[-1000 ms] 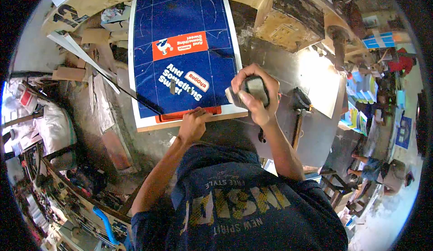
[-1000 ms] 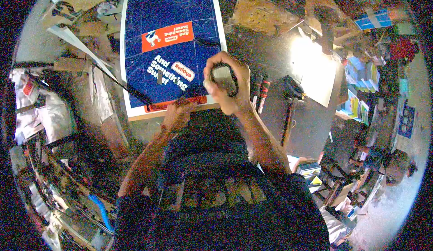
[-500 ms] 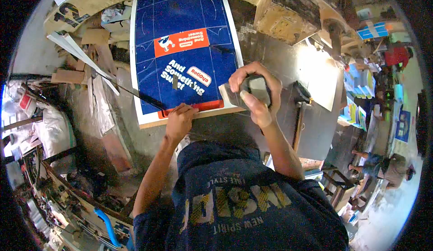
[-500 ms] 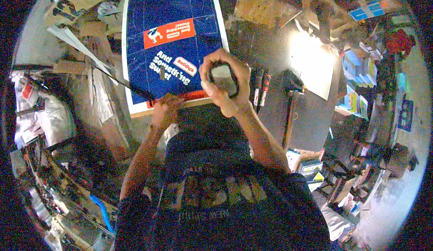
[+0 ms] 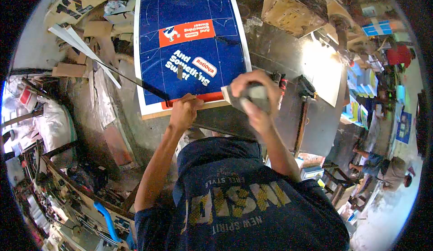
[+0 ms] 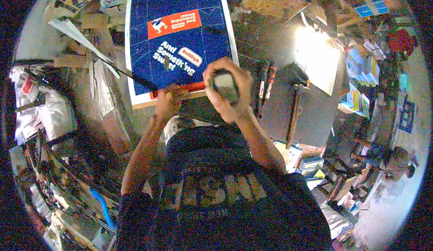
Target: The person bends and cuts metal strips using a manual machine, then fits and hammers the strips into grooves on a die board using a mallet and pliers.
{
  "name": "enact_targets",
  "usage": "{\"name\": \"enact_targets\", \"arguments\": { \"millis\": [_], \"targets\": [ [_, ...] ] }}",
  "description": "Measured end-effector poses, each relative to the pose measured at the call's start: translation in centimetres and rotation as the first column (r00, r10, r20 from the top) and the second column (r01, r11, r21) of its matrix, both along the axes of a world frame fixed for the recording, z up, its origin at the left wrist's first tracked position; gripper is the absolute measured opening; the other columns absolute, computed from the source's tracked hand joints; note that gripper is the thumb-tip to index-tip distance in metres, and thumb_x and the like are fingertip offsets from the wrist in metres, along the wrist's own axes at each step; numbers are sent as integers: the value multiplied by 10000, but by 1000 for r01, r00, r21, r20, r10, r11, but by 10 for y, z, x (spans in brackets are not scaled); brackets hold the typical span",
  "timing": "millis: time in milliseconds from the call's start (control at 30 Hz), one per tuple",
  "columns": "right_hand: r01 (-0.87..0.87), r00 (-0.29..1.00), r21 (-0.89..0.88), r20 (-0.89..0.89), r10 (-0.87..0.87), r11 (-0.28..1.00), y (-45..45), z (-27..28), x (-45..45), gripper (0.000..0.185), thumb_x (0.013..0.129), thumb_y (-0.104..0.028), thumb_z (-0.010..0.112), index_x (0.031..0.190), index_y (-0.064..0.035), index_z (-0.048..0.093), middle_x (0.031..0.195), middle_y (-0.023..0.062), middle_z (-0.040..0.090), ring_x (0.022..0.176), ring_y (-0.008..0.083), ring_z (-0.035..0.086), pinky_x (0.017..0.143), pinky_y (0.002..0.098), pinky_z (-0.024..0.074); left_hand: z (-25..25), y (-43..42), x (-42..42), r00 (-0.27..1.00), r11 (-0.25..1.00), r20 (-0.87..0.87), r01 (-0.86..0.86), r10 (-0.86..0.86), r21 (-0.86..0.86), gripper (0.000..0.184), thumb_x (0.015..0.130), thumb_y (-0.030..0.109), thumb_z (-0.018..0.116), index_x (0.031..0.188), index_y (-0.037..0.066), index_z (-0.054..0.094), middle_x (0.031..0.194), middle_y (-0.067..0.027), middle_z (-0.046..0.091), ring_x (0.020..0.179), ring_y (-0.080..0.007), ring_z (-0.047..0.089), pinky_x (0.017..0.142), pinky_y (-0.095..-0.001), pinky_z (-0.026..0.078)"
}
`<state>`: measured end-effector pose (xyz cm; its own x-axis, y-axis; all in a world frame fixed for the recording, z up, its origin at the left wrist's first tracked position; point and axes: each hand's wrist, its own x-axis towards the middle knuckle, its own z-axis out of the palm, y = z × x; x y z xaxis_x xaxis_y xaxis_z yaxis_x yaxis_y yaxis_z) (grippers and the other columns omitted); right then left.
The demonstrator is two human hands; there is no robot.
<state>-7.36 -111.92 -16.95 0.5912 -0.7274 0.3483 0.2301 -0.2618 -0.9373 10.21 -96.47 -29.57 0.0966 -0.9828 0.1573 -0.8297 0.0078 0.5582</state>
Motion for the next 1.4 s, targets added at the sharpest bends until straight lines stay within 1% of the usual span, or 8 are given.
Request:
{"name": "enact_targets", "arguments": {
  "millis": [67,300,467,800,1000,1100,1267,1400],
  "targets": [
    [-27,999,8,-22,27,1000,-2,-15,-2,248,687,-197,669,861,-34,602,750,31,616,652,96,578,613,250,469,3,-2,-1,980,990,-154,-115,127,87,280,679,-19,618,928,26,738,909,-166,692,887,-345,658,767,-431,542],
    [-40,999,-14,-26,40,999,8,-4,0,231,678,-169,654,856,-35,593,742,39,606,629,103,569,597,248,458,28,6,8,982,992,-159,-85,99,92,261,750,10,608,980,36,730,946,-166,700,937,-344,650,821,-435,502],
    [-81,995,-161,42,88,984,22,20,8,212,683,-138,657,858,-39,588,725,43,598,614,110,560,588,250,457,24,33,43,987,996,140,-85,80,30,220,788,48,616,964,94,740,935,-122,727,902,-283,660,944,-378,400],
    [-179,969,184,-137,206,967,27,3,23,294,690,-170,666,921,-10,580,801,33,595,727,82,540,657,256,442,13,31,55,997,997,71,34,-40,73,143,722,31,644,838,100,693,840,-73,717,841,-259,661,873,-384,420],
    [-29,996,181,90,12,983,67,12,47,340,627,-242,687,887,-51,578,743,8,587,639,98,531,594,258,418,-11,38,70,989,991,59,133,-134,19,205,741,79,678,943,90,711,897,-110,724,884,-275,663,959,-403,400],
    [129,988,199,-105,-110,971,94,-16,67,339,610,-258,687,856,-55,570,768,39,594,678,148,575,639,281,453,38,43,90,997,993,-3,74,-74,87,599,741,144,778,1315,132,609,1221,-100,656,1206,-242,556,1086,-467,291],
    [152,987,222,12,-158,963,114,1,88,393,711,-263,717,927,19,549,844,106,573,765,174,543,674,304,408,56,37,175,972,972,200,77,-123,222,800,679,259,850,1402,169,521,1342,-70,573,1262,-232,502,1110,-471,244],
    [314,937,273,64,-343,909,138,-8,97,484,671,-396,839,737,-15,549,678,79,549,613,205,529,543,337,381,28,20,206,957,937,31,274,-287,216,549,699,198,837,1217,137,666,1166,-61,674,1150,-221,581,1100,-417,267]
  ]
}}
